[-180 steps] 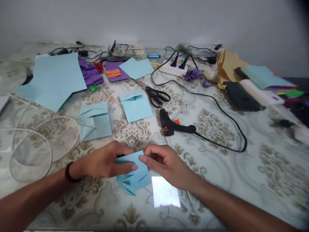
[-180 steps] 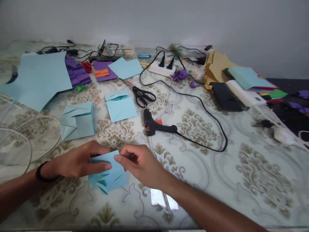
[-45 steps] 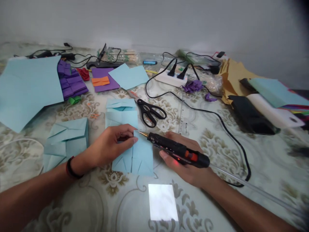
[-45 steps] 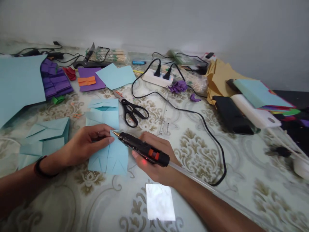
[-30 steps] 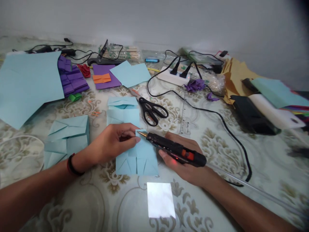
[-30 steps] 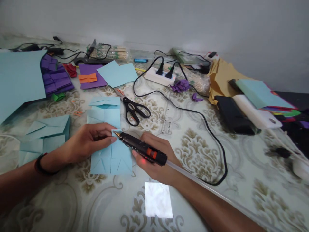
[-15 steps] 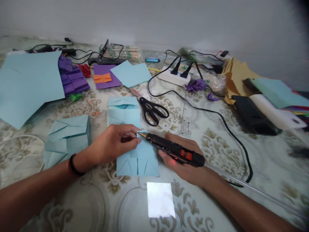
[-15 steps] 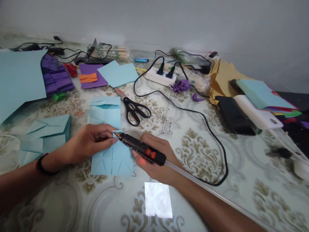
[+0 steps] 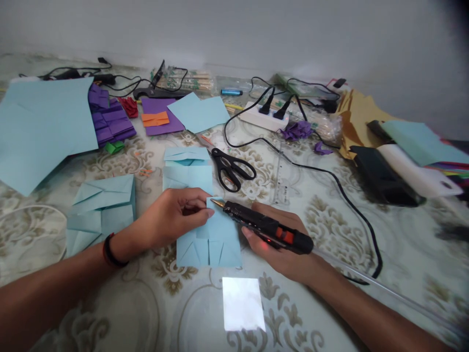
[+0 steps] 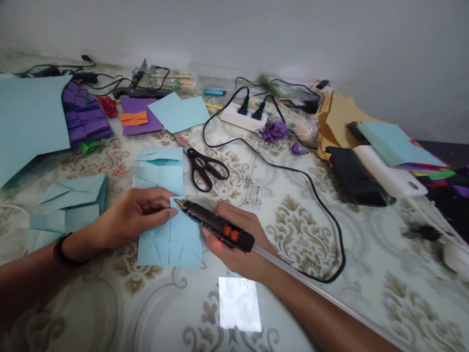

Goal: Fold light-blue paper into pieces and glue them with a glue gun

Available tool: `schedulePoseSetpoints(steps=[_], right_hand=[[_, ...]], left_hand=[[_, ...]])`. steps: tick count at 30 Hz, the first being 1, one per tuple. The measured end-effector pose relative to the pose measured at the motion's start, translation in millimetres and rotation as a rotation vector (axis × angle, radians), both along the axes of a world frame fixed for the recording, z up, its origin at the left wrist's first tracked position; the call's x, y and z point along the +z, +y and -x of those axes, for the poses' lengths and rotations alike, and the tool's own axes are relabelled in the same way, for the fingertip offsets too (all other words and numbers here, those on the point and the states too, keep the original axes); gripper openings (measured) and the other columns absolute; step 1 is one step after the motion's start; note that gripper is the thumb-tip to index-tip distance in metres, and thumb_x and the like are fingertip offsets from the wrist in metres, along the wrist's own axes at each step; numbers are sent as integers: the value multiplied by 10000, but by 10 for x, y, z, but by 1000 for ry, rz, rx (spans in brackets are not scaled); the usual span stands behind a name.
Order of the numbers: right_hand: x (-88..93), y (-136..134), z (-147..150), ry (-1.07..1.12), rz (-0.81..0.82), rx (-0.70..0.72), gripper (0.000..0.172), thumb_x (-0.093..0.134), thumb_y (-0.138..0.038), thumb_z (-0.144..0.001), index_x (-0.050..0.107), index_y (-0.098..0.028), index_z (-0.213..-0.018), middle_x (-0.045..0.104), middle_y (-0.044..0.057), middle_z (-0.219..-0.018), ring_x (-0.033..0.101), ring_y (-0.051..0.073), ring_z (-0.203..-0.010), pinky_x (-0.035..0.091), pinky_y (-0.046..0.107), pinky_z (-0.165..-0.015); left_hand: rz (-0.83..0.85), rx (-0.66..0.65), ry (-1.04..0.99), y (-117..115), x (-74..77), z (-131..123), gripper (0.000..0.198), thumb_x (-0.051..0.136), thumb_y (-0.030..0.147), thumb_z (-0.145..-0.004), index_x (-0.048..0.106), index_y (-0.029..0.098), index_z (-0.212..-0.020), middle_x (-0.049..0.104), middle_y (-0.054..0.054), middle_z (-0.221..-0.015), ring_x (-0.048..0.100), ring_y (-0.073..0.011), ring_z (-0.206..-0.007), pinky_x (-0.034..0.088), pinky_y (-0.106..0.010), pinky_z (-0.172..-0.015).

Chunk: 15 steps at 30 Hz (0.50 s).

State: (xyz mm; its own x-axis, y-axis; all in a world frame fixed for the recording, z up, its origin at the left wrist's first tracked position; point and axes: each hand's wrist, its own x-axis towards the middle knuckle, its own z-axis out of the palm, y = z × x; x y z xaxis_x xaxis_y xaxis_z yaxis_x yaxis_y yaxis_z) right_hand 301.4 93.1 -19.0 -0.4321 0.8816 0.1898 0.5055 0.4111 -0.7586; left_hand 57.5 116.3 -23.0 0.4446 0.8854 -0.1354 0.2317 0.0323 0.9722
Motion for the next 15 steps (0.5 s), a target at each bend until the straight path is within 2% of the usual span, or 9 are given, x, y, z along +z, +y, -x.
schedulePoseSetpoints(steps=[7, 15], right_hand=[[-39, 2, -27, 8, -44, -5, 255, 600, -205, -909, 446, -229, -708, 467, -38, -632, 443, 122, -547, 370, 267, -535], [-9, -12, -25, 26, 19, -46, 273, 594, -204, -901, 424, -235, -690, 464, -40, -611, 443, 123, -528, 361, 268, -510]], left_hand=[[9, 24, -12, 5, 19, 2, 155, 665, 295, -885, 698, 147, -915, 597, 22, -693, 485, -89, -596, 361, -185, -510], [14, 58, -24, 8, 8, 6, 188, 659, 341, -897, 663, 153, -896, 515, 41, -647, 431, -86, -554, 335, -191, -494]])
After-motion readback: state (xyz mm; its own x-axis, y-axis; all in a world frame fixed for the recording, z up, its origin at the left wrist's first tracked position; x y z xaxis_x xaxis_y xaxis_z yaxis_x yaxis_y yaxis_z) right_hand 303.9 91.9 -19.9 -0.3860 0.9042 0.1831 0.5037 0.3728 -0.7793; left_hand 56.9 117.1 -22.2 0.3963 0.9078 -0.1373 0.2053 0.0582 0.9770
